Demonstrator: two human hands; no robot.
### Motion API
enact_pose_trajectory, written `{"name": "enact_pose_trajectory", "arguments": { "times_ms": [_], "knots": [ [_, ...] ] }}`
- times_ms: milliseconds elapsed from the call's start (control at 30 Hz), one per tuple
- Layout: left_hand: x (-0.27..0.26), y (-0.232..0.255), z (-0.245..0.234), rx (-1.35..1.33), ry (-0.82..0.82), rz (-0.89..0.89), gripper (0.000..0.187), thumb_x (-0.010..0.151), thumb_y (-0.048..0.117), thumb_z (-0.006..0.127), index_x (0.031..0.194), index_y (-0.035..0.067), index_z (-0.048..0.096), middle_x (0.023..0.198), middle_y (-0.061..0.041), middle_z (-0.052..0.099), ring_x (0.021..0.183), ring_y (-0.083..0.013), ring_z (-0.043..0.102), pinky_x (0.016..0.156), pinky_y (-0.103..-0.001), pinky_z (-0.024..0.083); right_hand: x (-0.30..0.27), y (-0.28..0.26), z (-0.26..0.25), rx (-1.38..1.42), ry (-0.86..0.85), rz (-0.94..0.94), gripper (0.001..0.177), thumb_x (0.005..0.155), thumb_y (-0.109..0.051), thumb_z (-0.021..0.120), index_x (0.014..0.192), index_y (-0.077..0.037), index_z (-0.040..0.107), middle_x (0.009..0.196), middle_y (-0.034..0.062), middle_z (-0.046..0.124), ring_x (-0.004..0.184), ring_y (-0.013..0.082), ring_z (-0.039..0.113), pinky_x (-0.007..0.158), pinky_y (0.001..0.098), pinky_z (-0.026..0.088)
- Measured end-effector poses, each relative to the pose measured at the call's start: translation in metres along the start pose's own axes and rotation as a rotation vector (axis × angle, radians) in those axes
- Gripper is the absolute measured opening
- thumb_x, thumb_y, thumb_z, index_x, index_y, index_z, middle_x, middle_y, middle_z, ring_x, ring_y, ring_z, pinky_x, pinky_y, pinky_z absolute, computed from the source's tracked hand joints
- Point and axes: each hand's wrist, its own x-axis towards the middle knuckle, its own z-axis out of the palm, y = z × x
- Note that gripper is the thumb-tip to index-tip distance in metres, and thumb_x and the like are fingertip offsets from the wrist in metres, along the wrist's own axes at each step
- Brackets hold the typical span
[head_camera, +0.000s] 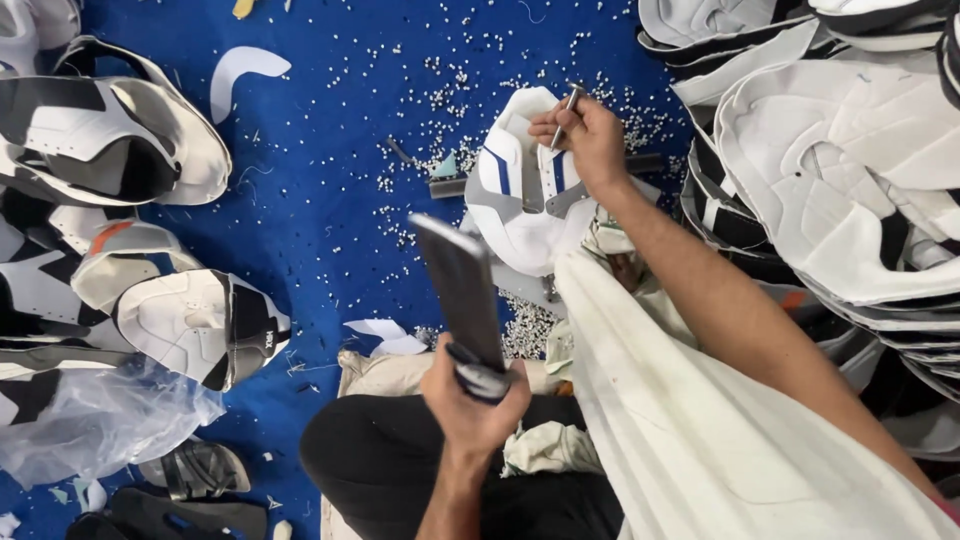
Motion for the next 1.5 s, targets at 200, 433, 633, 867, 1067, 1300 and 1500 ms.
{"name": "enact_pose_trajectory", "arguments": {
  "times_ms": [200,433,633,867,1067,1300,1500],
  "knots": [
    [0.017,0.047,-0.006,-0.272,0.084,0.529,0.047,0.076,0.013,0.077,0.107,0.003,0.043,0.081,-0.011,0.06,0.065,-0.0183,0.06,0.055,-0.03,0.051,-0.031,-0.007,0.014,-0.566,0.041,-0.479,0.016,0.11,-0.011,0.055,0.106,0.0,0.066,0.107,0.0124,0.077,0.097,0.0213,0.078,0.081,0.0328,0.067],
    [0.044,-0.083,0.063,0.334,-0.133,-0.068,0.047,0.067,0.021,0.087,0.103,0.003,0.062,0.08,-0.016,0.072,0.07,-0.0328,0.073,0.065,-0.037,0.054,-0.036,-0.033,0.017,-0.917,-0.113,-0.862,0.018,0.105,-0.011,0.059,0.112,0.002,0.069,0.109,0.0157,0.075,0.096,0.0279,0.074,0.076,0.0377,0.064],
    [-0.013,-0.073,0.016,0.158,-0.04,-0.25,0.034,0.069,0.02,0.082,0.091,0.001,0.063,0.073,-0.011,0.073,0.063,-0.0194,0.072,0.063,-0.034,0.057,0.002,-0.025,-0.007,0.292,0.16,-0.093,0.025,0.114,-0.016,0.047,0.096,-0.006,0.061,0.103,0.0155,0.075,0.09,0.0224,0.076,0.084,0.0357,0.066],
    [-0.034,-0.054,-0.005,0.046,0.074,-0.232,0.032,0.071,0.018,0.083,0.09,0.003,0.062,0.07,-0.006,0.07,0.061,-0.0143,0.067,0.06,-0.031,0.056,-0.037,-0.002,0.043,-0.087,-0.439,0.008,0.01,0.101,0.003,0.056,0.106,0.002,0.064,0.118,0.0163,0.072,0.104,0.0213,0.073,0.093,0.0332,0.061],
    [-0.039,0.001,-0.054,-0.032,0.121,-0.079,0.038,0.064,0.016,0.086,0.086,0.005,0.058,0.061,-0.001,0.063,0.051,-0.0096,0.061,0.052,-0.026,0.051,-0.041,0.012,0.043,-0.25,-0.417,0.135,0.016,0.099,0.006,0.053,0.107,0.001,0.066,0.116,0.0134,0.074,0.106,0.0167,0.075,0.091,0.028,0.061],
    [0.002,-0.059,0.01,-0.307,0.101,0.226,0.034,0.074,0.01,0.077,0.1,0.005,0.056,0.084,-0.007,0.067,0.071,-0.0178,0.065,0.064,-0.03,0.055,-0.06,-0.014,0.053,-0.639,-0.438,-0.287,0.024,0.097,0.005,0.06,0.117,-0.001,0.07,0.113,0.0088,0.076,0.099,0.0154,0.075,0.086,0.0277,0.063],
    [-0.012,-0.087,0.02,0.192,-0.035,-0.189,0.036,0.068,0.02,0.086,0.092,0.005,0.063,0.074,-0.008,0.07,0.065,-0.0201,0.071,0.062,-0.034,0.056,-0.05,0.019,0.039,-0.455,-0.414,-0.275,0.017,0.098,0.002,0.059,0.111,0.001,0.069,0.116,0.015,0.075,0.099,0.021,0.074,0.09,0.0338,0.062]
  ]
}}
